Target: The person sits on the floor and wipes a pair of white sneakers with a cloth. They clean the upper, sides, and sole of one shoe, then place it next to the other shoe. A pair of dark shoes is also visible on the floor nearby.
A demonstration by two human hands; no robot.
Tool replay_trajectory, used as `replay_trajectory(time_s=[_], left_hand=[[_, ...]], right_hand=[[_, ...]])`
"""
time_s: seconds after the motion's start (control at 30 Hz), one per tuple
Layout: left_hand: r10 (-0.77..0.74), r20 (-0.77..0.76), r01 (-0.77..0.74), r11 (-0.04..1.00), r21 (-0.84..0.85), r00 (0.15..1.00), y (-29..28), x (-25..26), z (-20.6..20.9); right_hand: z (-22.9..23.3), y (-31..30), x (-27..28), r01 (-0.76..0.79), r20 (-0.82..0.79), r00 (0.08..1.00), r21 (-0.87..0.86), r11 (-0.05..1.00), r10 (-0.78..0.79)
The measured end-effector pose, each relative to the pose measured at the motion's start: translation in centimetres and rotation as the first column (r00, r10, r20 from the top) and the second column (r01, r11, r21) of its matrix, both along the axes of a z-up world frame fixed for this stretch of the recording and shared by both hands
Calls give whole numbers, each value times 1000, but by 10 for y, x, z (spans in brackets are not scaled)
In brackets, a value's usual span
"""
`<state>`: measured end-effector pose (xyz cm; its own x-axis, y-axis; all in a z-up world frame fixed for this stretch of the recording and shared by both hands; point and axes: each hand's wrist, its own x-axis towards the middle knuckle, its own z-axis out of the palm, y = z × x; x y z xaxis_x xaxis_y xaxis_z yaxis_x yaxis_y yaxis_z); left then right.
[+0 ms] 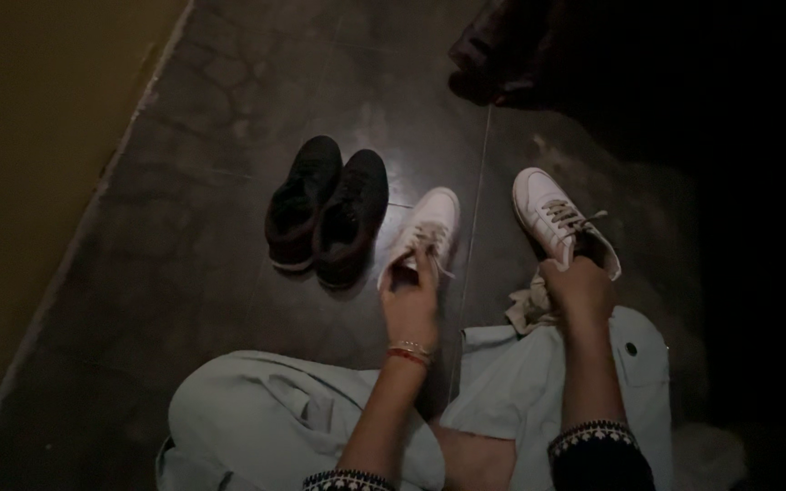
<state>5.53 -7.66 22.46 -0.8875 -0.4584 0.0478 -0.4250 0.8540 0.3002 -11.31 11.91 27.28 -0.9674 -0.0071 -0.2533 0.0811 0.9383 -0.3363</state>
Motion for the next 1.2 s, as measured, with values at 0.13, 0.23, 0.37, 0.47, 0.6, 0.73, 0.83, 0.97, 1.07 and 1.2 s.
replay_trajectory(time_s=[0.13,0.23,0.37,0.47,0.6,0.73,0.83,0.97,1.07,1.2], left_hand=[[6,-512,-195,929,-316,859,-14,-8,-3],[52,-251,-79,992,-95,966,-21,-11,-7],[70,-327,-101,992,-78,942,-20,-13,-10],[54,-250,-72,995,-64,967,-20,-11,-10],[55,-398,-120,983,-140,916,-24,-12,-19],[59,-375,-143,969,-201,925,-21,-5,-29],[77,-355,-178,949,-262,932,-22,-11,-33],[17,-460,-110,978,-175,888,-18,-11,-19],[-133,-566,166,986,7,814,-12,-14,-9],[-59,-528,369,781,504,847,21,-23,-23]], right_hand=[[12,-3,2,-51,52,997,-143,988,59],[13,-11,2,-62,168,979,-291,955,115],[7,-19,7,-110,176,953,-558,823,247],[6,-19,7,82,388,888,-660,746,245],[4,1,3,32,379,887,-618,786,262],[0,5,8,-96,288,933,-378,921,215],[-3,-10,23,-156,268,940,-207,966,209],[-24,-18,34,-261,221,924,-226,938,311],[-67,-20,42,-407,96,860,-464,787,501],[-90,-29,57,-481,49,677,-726,491,735]])
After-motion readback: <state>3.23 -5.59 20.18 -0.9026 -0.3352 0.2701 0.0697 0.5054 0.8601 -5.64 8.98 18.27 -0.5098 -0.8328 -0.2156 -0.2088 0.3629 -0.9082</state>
